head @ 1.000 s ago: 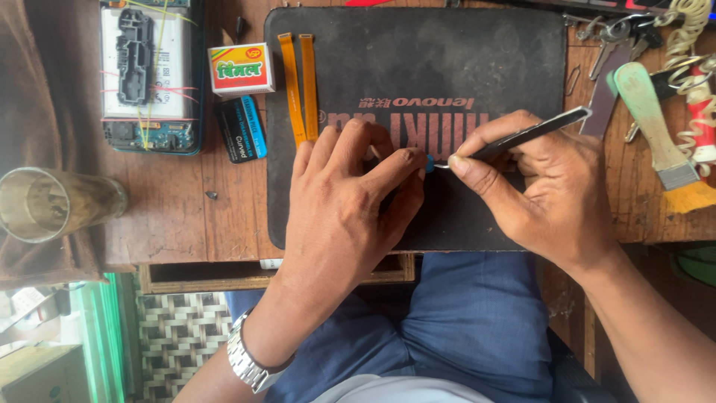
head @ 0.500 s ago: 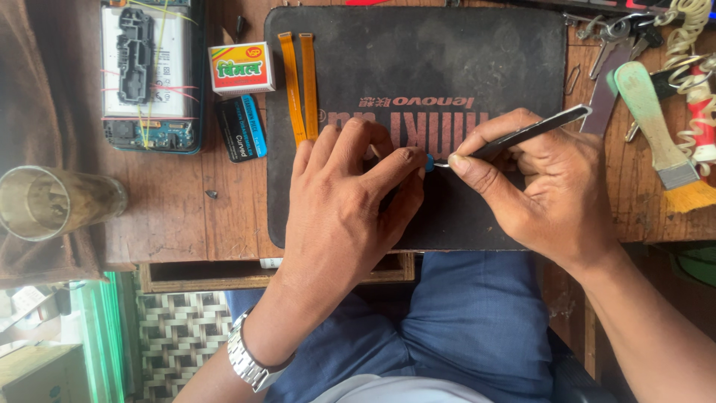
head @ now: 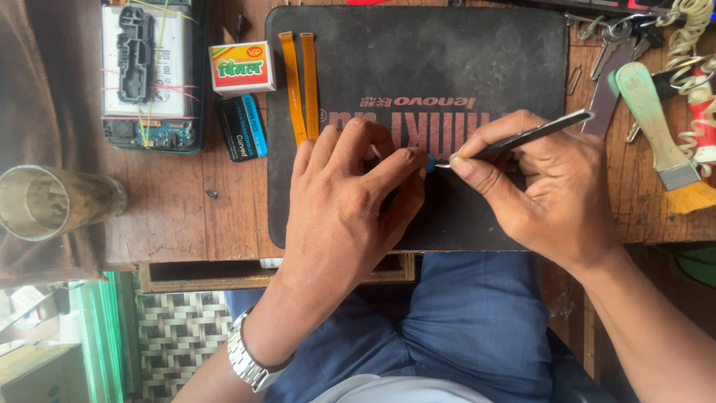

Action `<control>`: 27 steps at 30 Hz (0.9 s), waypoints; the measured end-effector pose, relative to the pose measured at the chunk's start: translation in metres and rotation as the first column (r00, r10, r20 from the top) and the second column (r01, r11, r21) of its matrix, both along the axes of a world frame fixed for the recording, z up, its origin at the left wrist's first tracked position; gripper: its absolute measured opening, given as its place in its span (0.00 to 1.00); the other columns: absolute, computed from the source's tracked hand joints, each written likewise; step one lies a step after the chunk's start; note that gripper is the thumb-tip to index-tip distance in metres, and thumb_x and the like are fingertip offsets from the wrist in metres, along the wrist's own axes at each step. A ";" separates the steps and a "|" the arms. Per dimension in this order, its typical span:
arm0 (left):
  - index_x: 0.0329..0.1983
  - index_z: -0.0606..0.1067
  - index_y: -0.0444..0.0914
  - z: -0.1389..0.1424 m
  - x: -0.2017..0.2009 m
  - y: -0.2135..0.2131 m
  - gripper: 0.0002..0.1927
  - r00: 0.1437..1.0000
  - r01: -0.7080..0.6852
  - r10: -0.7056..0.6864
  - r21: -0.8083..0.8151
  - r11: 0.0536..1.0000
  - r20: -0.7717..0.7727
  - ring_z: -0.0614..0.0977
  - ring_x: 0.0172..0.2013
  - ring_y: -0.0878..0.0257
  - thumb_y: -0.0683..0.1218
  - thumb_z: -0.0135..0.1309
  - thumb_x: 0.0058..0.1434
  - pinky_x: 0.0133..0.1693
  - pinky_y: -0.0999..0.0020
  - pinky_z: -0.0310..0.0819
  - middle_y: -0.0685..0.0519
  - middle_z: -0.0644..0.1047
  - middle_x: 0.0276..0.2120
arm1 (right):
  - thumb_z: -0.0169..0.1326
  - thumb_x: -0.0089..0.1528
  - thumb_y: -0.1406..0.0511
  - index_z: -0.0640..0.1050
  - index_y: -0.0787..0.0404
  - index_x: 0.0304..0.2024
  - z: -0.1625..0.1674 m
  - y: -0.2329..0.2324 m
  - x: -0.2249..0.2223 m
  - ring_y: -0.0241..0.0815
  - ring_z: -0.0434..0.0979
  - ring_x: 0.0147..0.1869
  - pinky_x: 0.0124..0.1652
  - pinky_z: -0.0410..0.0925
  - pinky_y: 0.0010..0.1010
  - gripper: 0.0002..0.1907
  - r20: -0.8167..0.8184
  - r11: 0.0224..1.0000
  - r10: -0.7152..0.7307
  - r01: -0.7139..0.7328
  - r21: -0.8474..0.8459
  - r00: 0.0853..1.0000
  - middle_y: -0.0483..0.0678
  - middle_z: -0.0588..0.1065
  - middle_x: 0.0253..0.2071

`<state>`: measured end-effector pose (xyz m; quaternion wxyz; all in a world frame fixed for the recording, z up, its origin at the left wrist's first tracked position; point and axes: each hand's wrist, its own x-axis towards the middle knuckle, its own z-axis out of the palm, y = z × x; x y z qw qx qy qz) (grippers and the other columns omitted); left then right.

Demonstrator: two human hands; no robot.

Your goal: The person cleans a small blue component with a brush and tweezers, then brushes and scrapes the edges of a disassembled smartphone held with rubber bands. The person uses a brush and tweezers to clean and scrape the components.

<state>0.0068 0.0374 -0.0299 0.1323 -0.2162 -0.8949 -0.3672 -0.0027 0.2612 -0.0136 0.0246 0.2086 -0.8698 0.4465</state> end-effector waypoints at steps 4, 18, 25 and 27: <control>0.48 0.81 0.45 0.000 0.000 0.000 0.11 1.000 0.000 0.000 -0.001 1.000 0.014 0.73 0.42 0.59 0.47 0.64 0.62 0.44 0.61 0.64 0.54 0.73 0.43 | 0.60 0.69 0.71 0.77 0.65 0.45 0.000 0.000 0.002 0.32 0.81 0.35 0.34 0.74 0.17 0.04 0.035 0.999 -0.038 0.039 -0.029 0.999 0.48 0.79 0.34; 0.57 0.80 0.44 0.001 0.019 -0.004 0.18 0.999 -0.009 0.006 -0.091 0.996 -0.040 0.73 0.47 0.57 0.49 0.63 0.65 0.49 0.60 0.66 0.54 0.73 0.51 | 0.58 0.67 0.72 0.75 0.69 0.46 0.009 0.003 -0.001 0.38 0.85 0.44 0.44 0.80 0.24 0.07 0.019 1.000 -0.015 0.015 -0.014 1.000 0.54 0.80 0.39; 0.64 0.77 0.46 -0.002 0.033 0.000 0.24 0.995 -0.081 0.069 -0.177 0.981 -0.068 0.73 0.48 0.56 0.52 0.61 0.65 0.52 0.56 0.66 0.53 0.72 0.57 | 0.62 0.65 0.72 0.80 0.66 0.42 0.011 0.006 0.003 0.37 0.84 0.39 0.38 0.77 0.23 0.05 0.068 0.994 -0.048 0.042 0.097 0.997 0.52 0.82 0.41; 0.66 0.76 0.47 -0.004 0.035 0.000 0.25 0.995 -0.086 0.075 -0.195 0.977 -0.062 0.73 0.48 0.56 0.53 0.61 0.66 0.52 0.56 0.65 0.53 0.72 0.57 | 0.61 0.66 0.72 0.79 0.66 0.44 0.009 0.005 0.003 0.36 0.84 0.42 0.42 0.78 0.23 0.05 0.080 0.999 -0.030 0.027 0.035 0.996 0.50 0.82 0.41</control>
